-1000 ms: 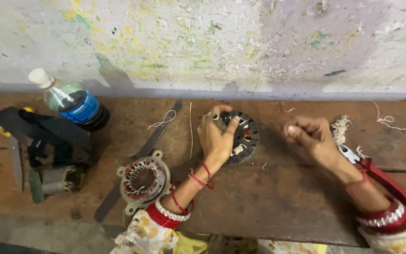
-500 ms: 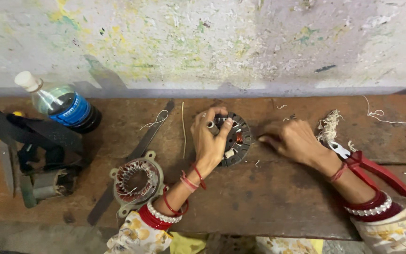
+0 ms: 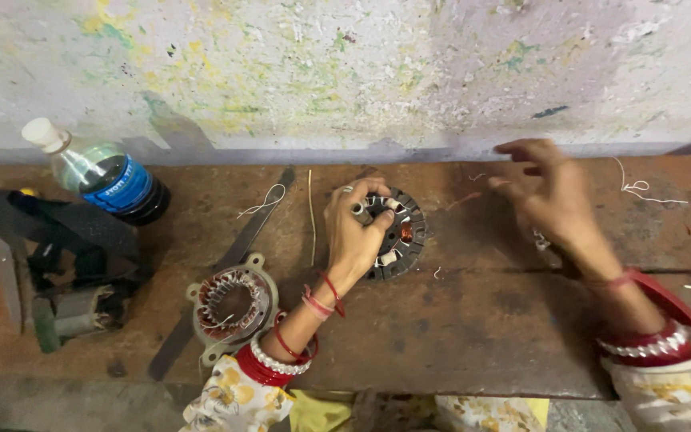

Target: The person uses pliers to pull and cut copper windings from a motor stator. They repeatedly rotate the stator, grip individual wire loops with pliers, and remove them, leaving the stator progressively stripped of windings.

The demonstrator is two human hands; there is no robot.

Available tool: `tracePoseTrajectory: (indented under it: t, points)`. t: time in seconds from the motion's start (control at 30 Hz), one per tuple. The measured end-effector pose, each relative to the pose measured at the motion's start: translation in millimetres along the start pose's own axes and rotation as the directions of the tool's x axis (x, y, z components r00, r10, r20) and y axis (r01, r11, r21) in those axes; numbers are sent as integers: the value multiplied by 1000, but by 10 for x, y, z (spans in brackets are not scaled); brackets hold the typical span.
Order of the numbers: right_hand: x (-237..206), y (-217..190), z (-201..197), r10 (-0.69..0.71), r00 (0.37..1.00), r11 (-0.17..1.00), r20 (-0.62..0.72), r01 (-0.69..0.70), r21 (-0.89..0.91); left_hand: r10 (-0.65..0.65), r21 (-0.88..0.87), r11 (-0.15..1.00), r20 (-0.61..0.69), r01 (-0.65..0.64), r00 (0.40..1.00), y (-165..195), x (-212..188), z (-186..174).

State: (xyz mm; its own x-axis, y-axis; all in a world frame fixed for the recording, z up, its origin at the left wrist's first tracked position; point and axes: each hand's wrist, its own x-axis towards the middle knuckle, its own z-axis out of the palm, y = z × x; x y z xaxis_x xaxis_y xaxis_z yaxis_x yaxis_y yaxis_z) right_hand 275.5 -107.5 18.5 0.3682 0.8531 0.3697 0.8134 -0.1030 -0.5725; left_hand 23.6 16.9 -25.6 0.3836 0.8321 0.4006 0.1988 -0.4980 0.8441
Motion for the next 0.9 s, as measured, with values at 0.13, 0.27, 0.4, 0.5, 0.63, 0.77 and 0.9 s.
tracePoseTrajectory:
  t: [0.13,0.27,0.4,0.5,0.63,0.77,0.9]
  points:
    - [-252,30,-447,150,989,983,13,-148,-105,22,43,999,30,-23,999,-3,18,-25]
    - [-609,245,-736,472,843,707,260,-185,-682,36,157,987,64,-46,997,-16,0,-46]
    - [-1048,499,-850,469,822,678,322,-102,-728,80,230,968,96,-101,992,-27,-27,-8]
    - [-1230,613,-884,540,795,630,276,-165,-759,81,235,967,101,-103,992,-29,-15,-5]
    - [-1262,718,-910,730,650,545,209,-370,-752,54,316,943,150,-99,987,14,14,-61]
    - [-1320,886,-939,658,740,695,142,-524,-492,27,376,922,172,-91,985,93,25,-126]
    - [-1310,995,-1042,670,701,675,244,-712,193,11,382,919,215,-95,977,124,60,-161]
